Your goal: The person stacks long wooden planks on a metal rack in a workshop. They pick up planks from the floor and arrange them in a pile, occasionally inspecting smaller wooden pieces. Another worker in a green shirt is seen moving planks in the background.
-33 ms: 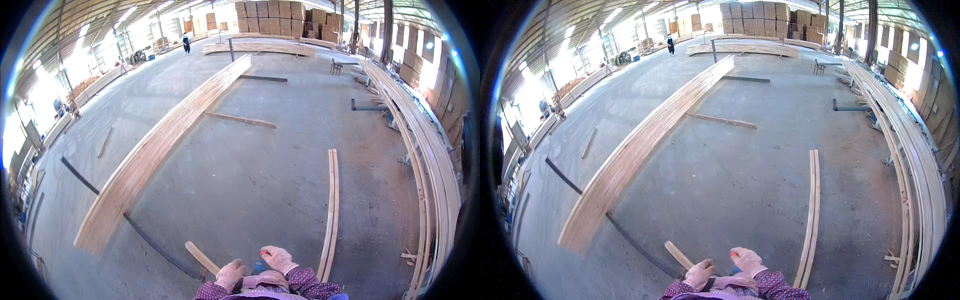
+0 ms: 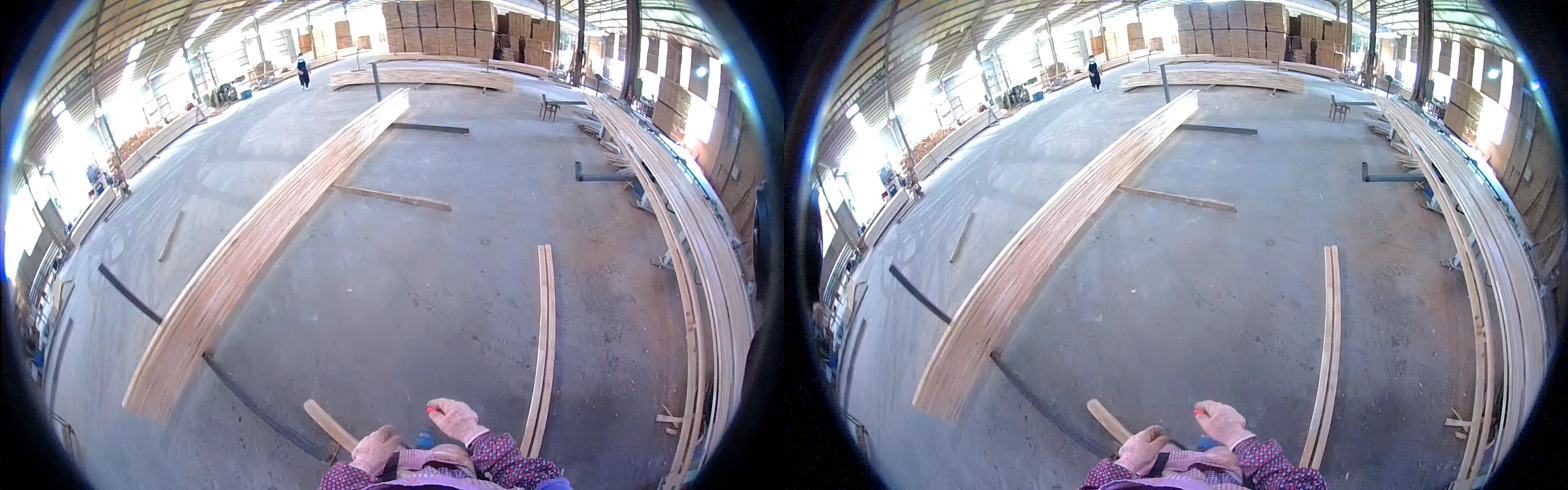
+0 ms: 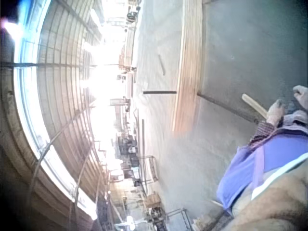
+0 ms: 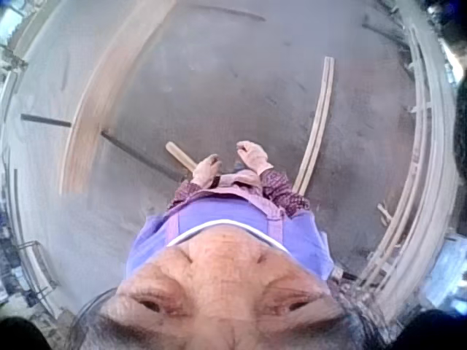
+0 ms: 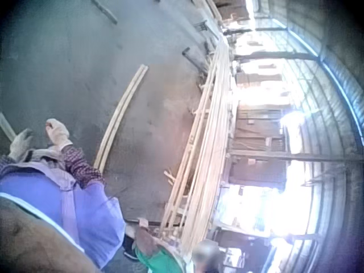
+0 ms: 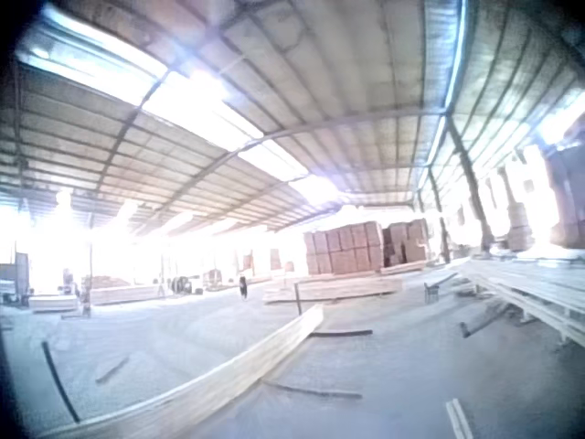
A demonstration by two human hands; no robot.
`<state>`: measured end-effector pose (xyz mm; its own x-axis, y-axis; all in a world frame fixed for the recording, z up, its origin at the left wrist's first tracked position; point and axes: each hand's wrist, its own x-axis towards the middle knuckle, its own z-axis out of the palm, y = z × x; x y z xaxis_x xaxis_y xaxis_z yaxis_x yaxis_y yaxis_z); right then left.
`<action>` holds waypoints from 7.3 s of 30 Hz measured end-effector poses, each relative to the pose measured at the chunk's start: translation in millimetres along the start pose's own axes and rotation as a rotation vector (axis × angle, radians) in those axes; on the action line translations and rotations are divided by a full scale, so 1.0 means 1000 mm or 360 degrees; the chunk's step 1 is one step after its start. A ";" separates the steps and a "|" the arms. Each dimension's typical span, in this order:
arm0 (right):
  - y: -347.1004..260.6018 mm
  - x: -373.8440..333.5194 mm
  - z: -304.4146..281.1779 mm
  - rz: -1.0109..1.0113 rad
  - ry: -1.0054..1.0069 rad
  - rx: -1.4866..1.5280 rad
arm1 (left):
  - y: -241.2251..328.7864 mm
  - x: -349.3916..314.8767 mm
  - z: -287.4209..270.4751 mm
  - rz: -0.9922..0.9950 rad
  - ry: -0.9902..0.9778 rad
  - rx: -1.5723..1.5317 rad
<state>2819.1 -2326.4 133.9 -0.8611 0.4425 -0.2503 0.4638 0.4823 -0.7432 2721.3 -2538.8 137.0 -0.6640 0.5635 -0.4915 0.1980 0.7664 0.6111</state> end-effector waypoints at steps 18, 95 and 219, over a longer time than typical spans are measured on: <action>0.148 0.369 -0.160 0.0868 -0.0237 -0.0383 | 0.217 0.520 -0.202 0.0573 -0.0030 0.0581; 0.340 2.223 -1.009 0.0934 -0.0378 -0.0526 | 1.044 2.371 -0.722 0.0657 -0.0201 0.0814; 0.121 3.396 -1.414 0.0749 -0.0529 -0.0199 | 1.396 3.195 -1.118 -0.0795 -0.0167 -0.0179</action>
<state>245.5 303.4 71.0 -0.5662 0.3798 -0.7316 0.8157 0.3857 -0.4310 69.6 -13.5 113.4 -0.5807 0.1698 -0.7962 -0.2068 0.9152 0.3460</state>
